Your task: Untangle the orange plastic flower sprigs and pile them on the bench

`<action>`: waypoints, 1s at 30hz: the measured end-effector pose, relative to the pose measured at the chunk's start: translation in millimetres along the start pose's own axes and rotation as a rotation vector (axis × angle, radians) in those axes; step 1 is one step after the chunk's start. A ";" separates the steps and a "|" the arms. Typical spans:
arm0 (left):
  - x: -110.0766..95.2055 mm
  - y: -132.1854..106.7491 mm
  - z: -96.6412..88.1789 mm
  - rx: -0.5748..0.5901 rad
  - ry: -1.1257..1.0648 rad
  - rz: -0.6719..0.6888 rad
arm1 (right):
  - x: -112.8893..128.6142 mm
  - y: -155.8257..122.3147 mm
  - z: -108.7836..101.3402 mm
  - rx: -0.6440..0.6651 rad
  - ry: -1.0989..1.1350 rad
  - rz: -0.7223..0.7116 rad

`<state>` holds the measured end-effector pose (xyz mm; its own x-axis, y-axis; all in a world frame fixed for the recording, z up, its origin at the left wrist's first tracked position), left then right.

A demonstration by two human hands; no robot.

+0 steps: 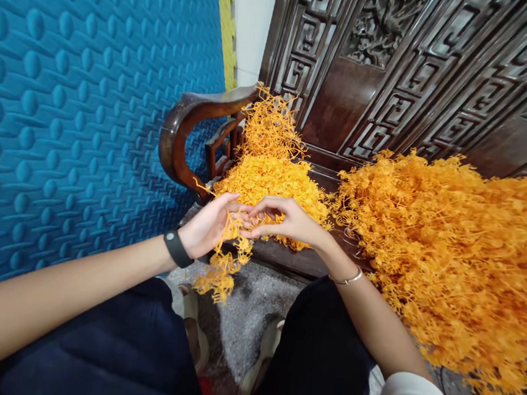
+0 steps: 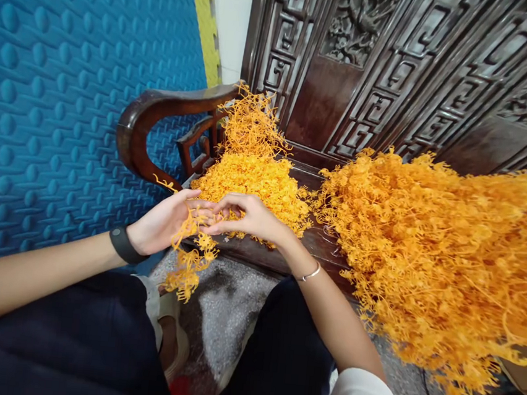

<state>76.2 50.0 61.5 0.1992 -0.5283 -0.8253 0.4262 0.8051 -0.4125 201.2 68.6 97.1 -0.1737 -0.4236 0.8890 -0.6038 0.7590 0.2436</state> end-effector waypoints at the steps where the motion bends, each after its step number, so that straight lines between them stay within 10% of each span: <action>1: 0.3 0.0 -1.2 -0.008 0.027 -0.003 | 3.0 -1.4 4.6 0.022 -0.043 -0.028; 10: -1.5 0.6 2.2 0.076 0.528 0.113 | -13.3 0.6 7.3 -0.043 0.154 0.017; 20: -18.4 6.5 1.1 -0.035 0.517 0.203 | -28.8 8.9 -0.5 -0.520 0.284 0.009; 27: 8.2 -17.1 4.8 0.021 0.487 -0.008 | -63.8 -21.1 -120.6 -1.147 0.098 0.010; 30: 15.3 -28.5 17.0 0.182 0.515 -0.005 | -84.2 -28.5 -152.1 -1.111 0.004 0.046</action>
Point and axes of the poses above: each hand's wrist, its own y-axis towards the middle knuckle, its own z-axis out of the palm, x = y × z, the point moved 6 cm from there along y, towards the middle knuckle, and after that the axes turned 10 degrees about y, right-handed, at the moved point
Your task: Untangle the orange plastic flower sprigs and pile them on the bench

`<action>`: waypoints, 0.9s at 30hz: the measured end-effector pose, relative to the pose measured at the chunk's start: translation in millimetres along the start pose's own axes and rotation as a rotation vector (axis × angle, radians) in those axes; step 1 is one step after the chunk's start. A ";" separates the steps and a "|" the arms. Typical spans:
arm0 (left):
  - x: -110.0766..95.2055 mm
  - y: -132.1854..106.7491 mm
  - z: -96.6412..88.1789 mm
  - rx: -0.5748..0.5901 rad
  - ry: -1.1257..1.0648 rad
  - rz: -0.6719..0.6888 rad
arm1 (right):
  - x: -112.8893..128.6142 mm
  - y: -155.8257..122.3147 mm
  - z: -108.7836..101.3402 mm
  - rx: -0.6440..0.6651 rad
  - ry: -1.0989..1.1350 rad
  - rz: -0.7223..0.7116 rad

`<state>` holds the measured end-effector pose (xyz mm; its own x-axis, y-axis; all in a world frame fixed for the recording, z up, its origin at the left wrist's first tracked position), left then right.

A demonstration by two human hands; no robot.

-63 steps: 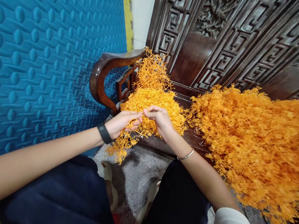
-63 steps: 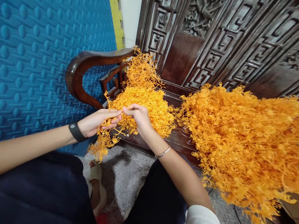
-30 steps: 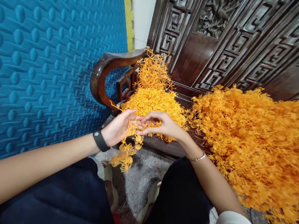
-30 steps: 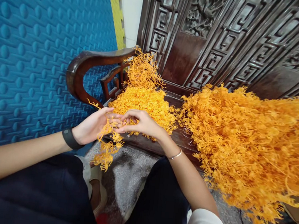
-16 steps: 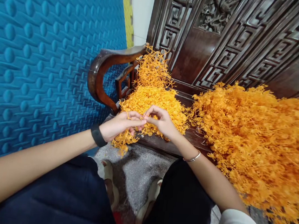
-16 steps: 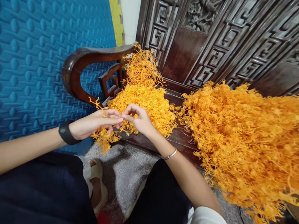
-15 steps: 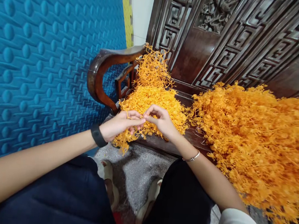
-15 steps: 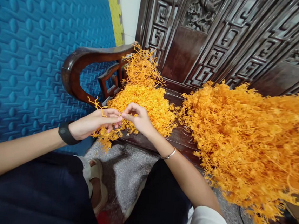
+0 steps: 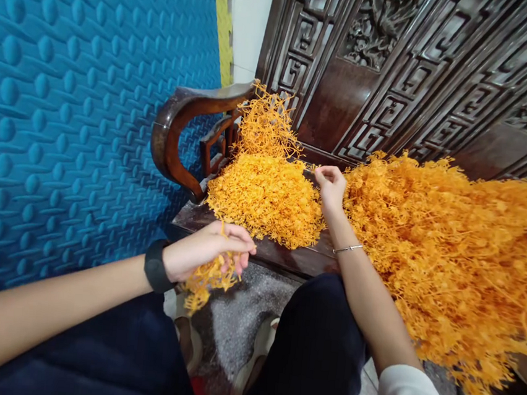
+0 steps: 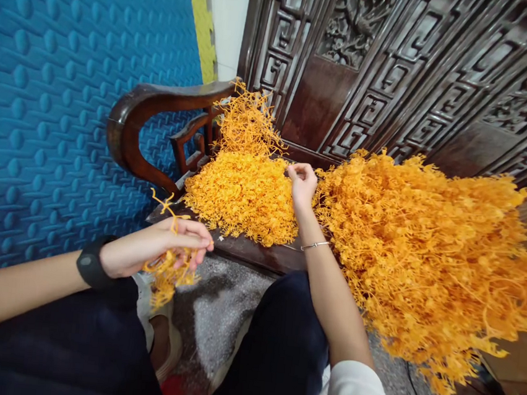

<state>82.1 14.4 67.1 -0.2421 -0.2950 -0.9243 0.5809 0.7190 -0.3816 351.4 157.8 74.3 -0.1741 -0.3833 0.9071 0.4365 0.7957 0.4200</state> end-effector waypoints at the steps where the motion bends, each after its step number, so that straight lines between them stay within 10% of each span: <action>1: -0.4 -0.6 3.2 0.046 0.025 0.011 | -6.8 1.7 1.2 0.058 -0.023 0.010; 10: -5.2 14.2 -17.3 -0.038 -0.120 0.080 | -19.3 -21.2 39.4 0.308 -0.022 0.029; 15: -6.7 20.5 -30.9 -0.118 -0.312 0.053 | 13.3 -40.8 49.7 0.440 -0.065 -0.061; 21: -13.2 24.5 -38.4 -0.163 -0.485 0.064 | 75.1 -109.6 83.0 0.903 0.086 -0.049; 27: -14.5 24.9 -44.5 -0.241 -0.546 0.111 | 95.0 -156.3 99.1 0.948 -0.441 -0.410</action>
Point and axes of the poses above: each hand's wrist, its own y-axis towards the middle knuckle, its own z-axis out of the palm, x = y × z, the point moved 6 cm from there along y, towards the middle knuckle, and after that the axes turned 10 degrees about y, right-handed, at the moved point
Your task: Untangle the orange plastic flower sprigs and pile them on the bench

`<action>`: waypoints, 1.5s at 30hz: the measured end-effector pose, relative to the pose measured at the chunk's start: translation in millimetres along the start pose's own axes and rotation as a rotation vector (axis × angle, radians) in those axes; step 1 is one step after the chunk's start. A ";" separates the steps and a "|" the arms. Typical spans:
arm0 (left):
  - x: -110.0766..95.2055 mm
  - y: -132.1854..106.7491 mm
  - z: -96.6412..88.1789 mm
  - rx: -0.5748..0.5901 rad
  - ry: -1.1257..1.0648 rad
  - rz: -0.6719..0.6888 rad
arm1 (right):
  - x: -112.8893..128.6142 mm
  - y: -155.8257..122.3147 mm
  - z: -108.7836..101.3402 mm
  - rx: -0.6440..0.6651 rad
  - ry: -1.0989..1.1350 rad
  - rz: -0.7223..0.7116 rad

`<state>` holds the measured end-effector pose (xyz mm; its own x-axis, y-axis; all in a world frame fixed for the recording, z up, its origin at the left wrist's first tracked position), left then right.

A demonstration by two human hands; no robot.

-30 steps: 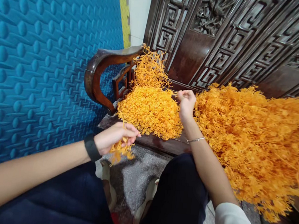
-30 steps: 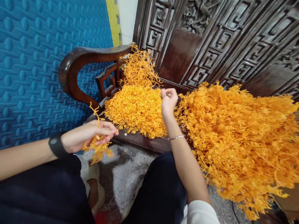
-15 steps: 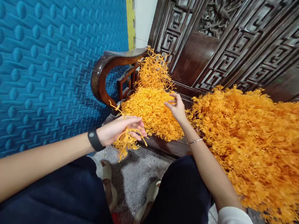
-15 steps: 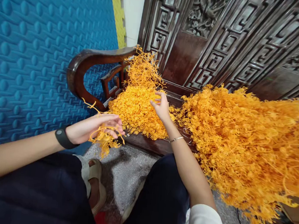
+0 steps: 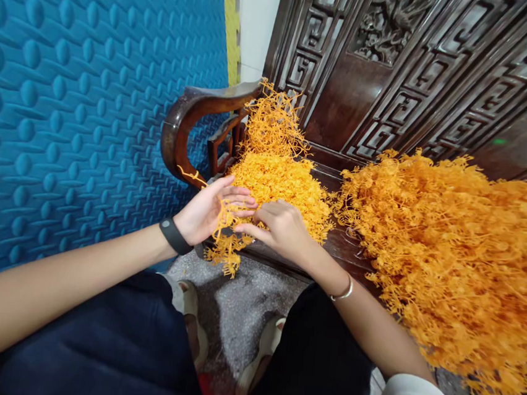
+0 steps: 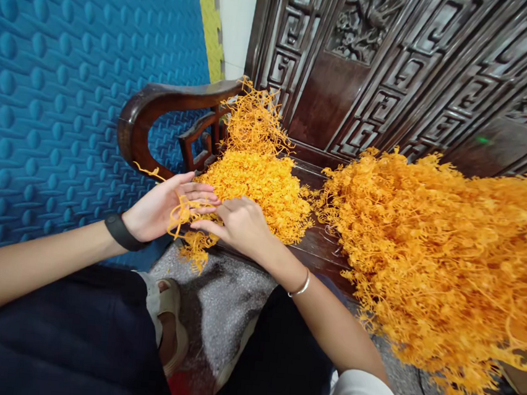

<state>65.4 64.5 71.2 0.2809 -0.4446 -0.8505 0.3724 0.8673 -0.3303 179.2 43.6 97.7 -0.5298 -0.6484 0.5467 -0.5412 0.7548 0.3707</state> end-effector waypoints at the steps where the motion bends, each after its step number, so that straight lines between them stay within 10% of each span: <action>1: -0.3 0.5 -1.1 -0.017 -0.012 0.006 | -0.1 -1.0 3.4 -0.029 -0.072 0.024; 6: -4.8 3.2 -7.5 -0.113 -0.081 0.047 | -10.1 -4.3 20.7 -0.089 0.033 0.186; 13: -5.2 6.1 -2.8 -0.037 -0.083 0.091 | -26.3 -6.3 53.7 0.015 1.155 0.630; 18: -6.3 6.7 1.5 0.001 -0.091 0.100 | -25.4 -6.4 57.1 -0.056 1.493 0.695; 36: 2.1 14.7 2.7 -0.021 0.132 0.020 | -34.6 3.5 11.3 -0.205 0.986 0.377; 45: -4.8 7.3 5.2 0.084 0.798 0.097 | -24.7 4.4 -11.4 -0.163 0.720 0.052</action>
Point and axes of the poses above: each hand's wrist, its own y-axis towards the middle knuckle, its own z-axis out of the palm, x = y × z, the point moved 6 cm from there along y, towards the middle knuckle, and after that the axes turned 10 degrees about y, right-handed, at the moved point
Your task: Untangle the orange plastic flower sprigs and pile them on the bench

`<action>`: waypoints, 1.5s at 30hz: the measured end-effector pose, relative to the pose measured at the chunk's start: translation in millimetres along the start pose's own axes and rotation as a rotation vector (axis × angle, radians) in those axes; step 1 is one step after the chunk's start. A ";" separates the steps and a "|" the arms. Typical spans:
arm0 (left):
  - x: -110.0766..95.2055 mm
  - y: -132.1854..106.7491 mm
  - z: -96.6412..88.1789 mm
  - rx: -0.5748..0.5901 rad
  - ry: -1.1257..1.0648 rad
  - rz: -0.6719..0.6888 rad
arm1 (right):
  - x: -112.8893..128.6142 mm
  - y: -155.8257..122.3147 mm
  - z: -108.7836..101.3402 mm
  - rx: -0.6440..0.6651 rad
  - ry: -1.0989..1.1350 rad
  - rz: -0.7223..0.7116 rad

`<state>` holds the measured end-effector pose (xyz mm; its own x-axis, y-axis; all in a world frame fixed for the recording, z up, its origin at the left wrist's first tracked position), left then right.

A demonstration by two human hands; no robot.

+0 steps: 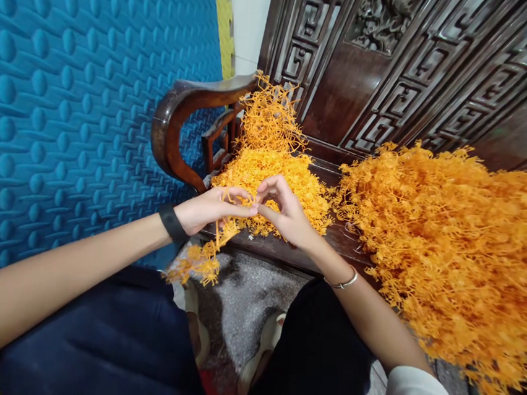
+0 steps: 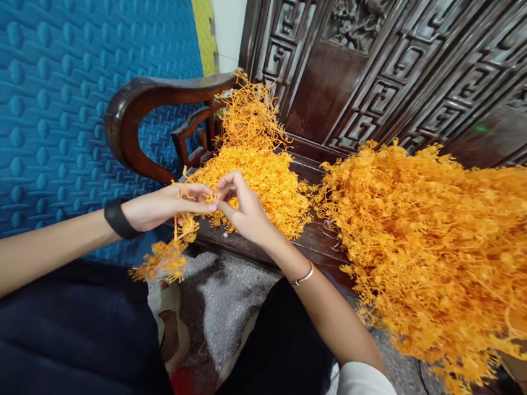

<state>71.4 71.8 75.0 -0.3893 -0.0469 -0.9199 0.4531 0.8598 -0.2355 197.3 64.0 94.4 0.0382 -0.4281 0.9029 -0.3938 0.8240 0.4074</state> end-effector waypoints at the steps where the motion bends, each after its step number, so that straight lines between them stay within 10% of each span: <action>1: -1.0 -0.4 -0.3 0.002 0.037 0.036 | 1.6 0.6 -0.9 0.020 -0.011 -0.010; 8: -9.2 -2.0 -0.9 -0.044 -0.138 0.145 | 7.1 1.3 -17.2 0.029 -0.063 -0.047; 22: 3.0 -8.0 6.1 0.136 -0.047 -0.085 | 13.5 -1.6 -4.0 0.124 -0.498 -0.319; 34: -3.2 2.9 -8.9 -0.255 -0.205 -0.166 | 2.2 27.0 16.2 -0.013 -0.976 -0.443; 45: -8.2 8.7 -7.6 -0.404 -0.305 -0.174 | -7.4 41.0 8.8 -0.046 -0.867 -0.329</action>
<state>72.5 83.5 82.9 -0.1533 -0.3005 -0.9414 0.0339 0.9505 -0.3089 172.8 97.7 103.2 -0.5658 -0.7557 0.3298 -0.4474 0.6174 0.6470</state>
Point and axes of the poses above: each hand's wrist, its own y-axis towards the middle knuckle, its own z-axis out of the palm, x = y × z, the point moved 6 cm from there along y, towards the middle knuckle, and after that the axes turned 10 degrees about y, right-handed, at the moved point
